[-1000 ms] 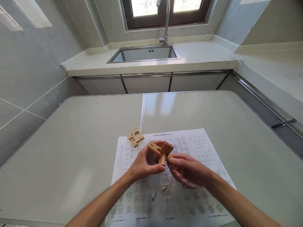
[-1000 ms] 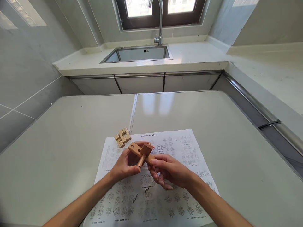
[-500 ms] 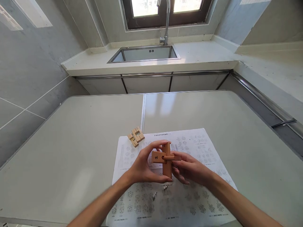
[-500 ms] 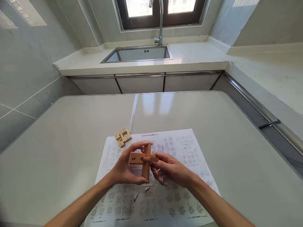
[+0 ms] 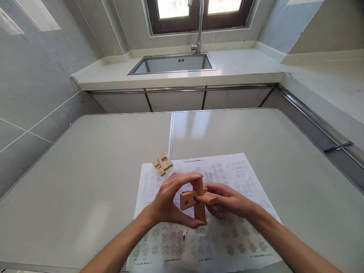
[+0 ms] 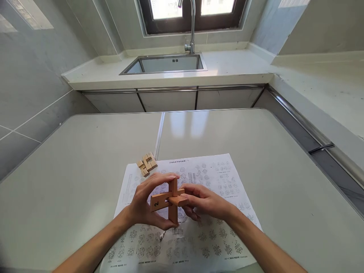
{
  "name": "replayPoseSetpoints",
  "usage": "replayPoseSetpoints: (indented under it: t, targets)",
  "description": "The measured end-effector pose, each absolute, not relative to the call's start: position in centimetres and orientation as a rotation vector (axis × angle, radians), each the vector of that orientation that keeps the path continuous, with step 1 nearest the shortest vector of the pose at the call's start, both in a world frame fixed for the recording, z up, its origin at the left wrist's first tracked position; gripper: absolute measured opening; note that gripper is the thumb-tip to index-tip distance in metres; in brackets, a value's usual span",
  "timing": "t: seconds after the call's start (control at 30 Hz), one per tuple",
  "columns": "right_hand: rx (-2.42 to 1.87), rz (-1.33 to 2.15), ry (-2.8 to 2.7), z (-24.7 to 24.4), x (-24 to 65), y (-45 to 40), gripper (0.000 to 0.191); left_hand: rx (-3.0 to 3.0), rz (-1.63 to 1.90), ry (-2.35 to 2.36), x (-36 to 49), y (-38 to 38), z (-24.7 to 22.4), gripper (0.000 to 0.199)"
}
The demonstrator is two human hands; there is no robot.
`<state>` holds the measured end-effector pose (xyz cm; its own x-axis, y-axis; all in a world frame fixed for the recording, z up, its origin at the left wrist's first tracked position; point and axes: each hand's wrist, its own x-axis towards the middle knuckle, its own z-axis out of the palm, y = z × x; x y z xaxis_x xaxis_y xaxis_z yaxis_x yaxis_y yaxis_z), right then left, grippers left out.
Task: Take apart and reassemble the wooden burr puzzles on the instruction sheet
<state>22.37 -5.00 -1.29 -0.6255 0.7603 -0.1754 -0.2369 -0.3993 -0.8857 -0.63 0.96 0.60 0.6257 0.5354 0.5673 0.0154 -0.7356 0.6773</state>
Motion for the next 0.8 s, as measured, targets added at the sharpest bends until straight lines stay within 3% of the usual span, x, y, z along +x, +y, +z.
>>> replayPoseSetpoints:
  t: [0.33,0.6,0.8]
  targets:
    - [-0.833,1.922,-1.148,-1.6,22.4,-5.0,0.035,2.111,0.977,0.507,-0.5,1.4,0.9,0.100]
    - [-1.152,1.073,-1.555,-1.4,21.4,-5.8,0.021,1.863,0.804,0.631,-1.0,1.8,0.5,0.115]
    - [-1.122,0.849,-1.703,-1.8,21.3,-6.1,0.019,1.891,0.752,0.675,-1.1,1.8,0.5,0.107]
